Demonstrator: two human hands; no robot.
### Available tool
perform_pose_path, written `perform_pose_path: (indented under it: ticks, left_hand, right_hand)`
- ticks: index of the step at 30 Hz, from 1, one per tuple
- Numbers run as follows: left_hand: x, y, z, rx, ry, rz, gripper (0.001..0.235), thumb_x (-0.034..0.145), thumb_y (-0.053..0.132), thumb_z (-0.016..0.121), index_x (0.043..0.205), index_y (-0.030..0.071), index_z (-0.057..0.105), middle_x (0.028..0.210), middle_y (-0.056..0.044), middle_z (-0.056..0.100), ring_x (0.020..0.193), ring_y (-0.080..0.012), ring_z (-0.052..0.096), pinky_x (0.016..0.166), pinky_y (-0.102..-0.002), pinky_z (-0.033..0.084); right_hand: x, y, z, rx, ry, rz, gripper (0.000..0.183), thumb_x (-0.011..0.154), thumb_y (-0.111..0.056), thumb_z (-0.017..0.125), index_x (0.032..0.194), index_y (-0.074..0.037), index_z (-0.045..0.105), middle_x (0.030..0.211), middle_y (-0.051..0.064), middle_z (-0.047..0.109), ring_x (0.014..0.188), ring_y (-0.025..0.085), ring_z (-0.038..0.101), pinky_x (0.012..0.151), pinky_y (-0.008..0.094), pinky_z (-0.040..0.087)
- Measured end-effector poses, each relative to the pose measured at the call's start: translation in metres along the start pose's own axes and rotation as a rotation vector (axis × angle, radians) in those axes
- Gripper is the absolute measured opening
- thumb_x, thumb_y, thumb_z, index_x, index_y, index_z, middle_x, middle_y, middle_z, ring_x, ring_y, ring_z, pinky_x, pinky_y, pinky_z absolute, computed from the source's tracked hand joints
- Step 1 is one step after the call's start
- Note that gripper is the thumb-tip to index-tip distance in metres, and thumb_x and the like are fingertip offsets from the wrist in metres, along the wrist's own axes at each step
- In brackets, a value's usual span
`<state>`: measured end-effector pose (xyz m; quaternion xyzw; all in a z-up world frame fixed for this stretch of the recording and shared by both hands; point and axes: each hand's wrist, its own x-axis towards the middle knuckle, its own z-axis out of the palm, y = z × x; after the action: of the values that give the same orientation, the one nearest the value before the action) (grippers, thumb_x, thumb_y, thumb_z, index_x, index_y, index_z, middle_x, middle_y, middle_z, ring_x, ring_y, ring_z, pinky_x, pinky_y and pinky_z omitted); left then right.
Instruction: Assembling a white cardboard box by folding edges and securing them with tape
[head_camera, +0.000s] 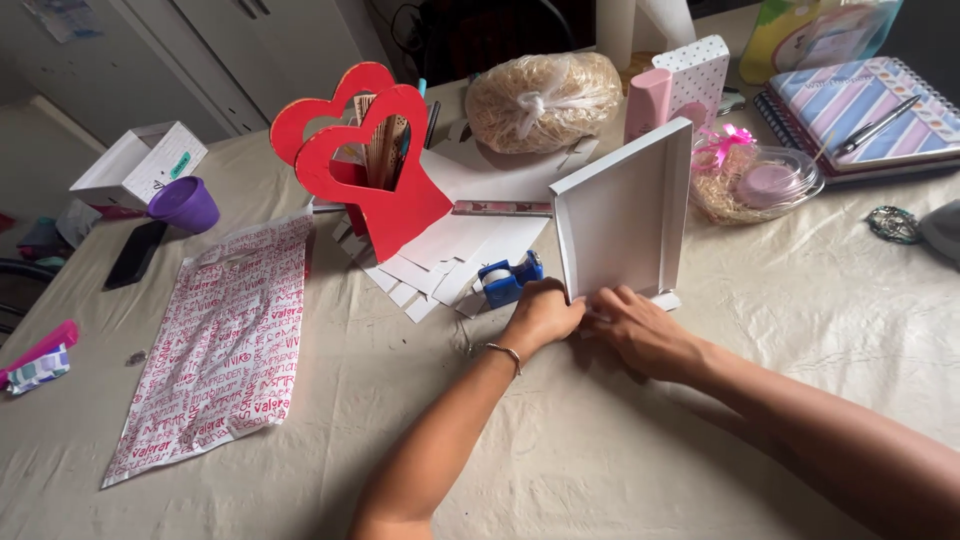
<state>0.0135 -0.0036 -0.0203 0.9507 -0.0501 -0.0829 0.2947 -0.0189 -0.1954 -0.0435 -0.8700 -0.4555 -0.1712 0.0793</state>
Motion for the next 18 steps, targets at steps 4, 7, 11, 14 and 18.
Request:
perform_pose_path:
  ticks: [4, 7, 11, 14, 18]
  left_hand:
    - [0.042, -0.034, 0.031, 0.046, 0.022, 0.010, 0.039, 0.084, 0.031, 0.060, 0.090, -0.005, 0.076, 0.085, -0.022, 0.076, 0.099, -0.0394, 0.074, 0.081, -0.050, 0.063]
    - [0.035, -0.026, 0.017, 0.038, -0.013, -0.001, 0.035, 0.087, 0.028, 0.058, 0.085, 0.000, 0.078, 0.081, -0.018, 0.076, 0.096, -0.0391, 0.075, 0.076, -0.048, 0.063]
    - [0.032, -0.020, 0.008, 0.106, -0.009, 0.001, 0.032, 0.087, 0.028, 0.057, 0.076, 0.007, 0.079, 0.072, -0.012, 0.076, 0.087, -0.0358, 0.077, 0.071, -0.045, 0.064]
    - [0.024, -0.020, 0.012, 0.128, -0.009, 0.016, 0.032, 0.088, 0.027, 0.057, 0.083, 0.003, 0.078, 0.077, -0.017, 0.076, 0.089, -0.0379, 0.077, 0.070, -0.045, 0.064]
    - [0.006, -0.001, -0.007, 0.088, -0.005, 0.008, 0.036, 0.090, 0.024, 0.057, 0.095, -0.005, 0.077, 0.080, -0.021, 0.076, 0.092, -0.0405, 0.076, 0.075, -0.049, 0.063]
  right_hand:
    - [-0.002, 0.003, 0.016, -0.010, 0.016, -0.051, 0.018, 0.095, -0.020, 0.055, 0.091, -0.009, 0.068, 0.107, 0.011, 0.051, 0.089, 0.033, 0.056, 0.066, 0.045, 0.054]
    - [-0.003, 0.004, 0.012, 0.078, 0.097, -0.032, 0.020, 0.097, -0.024, 0.052, 0.091, -0.013, 0.068, 0.112, 0.009, 0.050, 0.094, 0.032, 0.056, 0.068, 0.043, 0.053]
    - [-0.001, 0.008, 0.013, 0.082, 0.116, 0.006, 0.023, 0.097, -0.025, 0.050, 0.088, -0.015, 0.069, 0.111, 0.007, 0.051, 0.091, 0.030, 0.058, 0.064, 0.043, 0.052]
    - [-0.005, 0.006, 0.020, -0.031, 0.085, 0.000, 0.019, 0.095, -0.026, 0.053, 0.088, -0.017, 0.068, 0.110, 0.005, 0.050, 0.090, 0.028, 0.056, 0.062, 0.042, 0.050]
    - [0.003, -0.012, -0.034, -0.161, 0.101, -0.021, 0.009, 0.088, -0.024, 0.063, 0.087, -0.017, 0.069, 0.102, 0.006, 0.049, 0.089, 0.030, 0.054, 0.063, 0.042, 0.048]
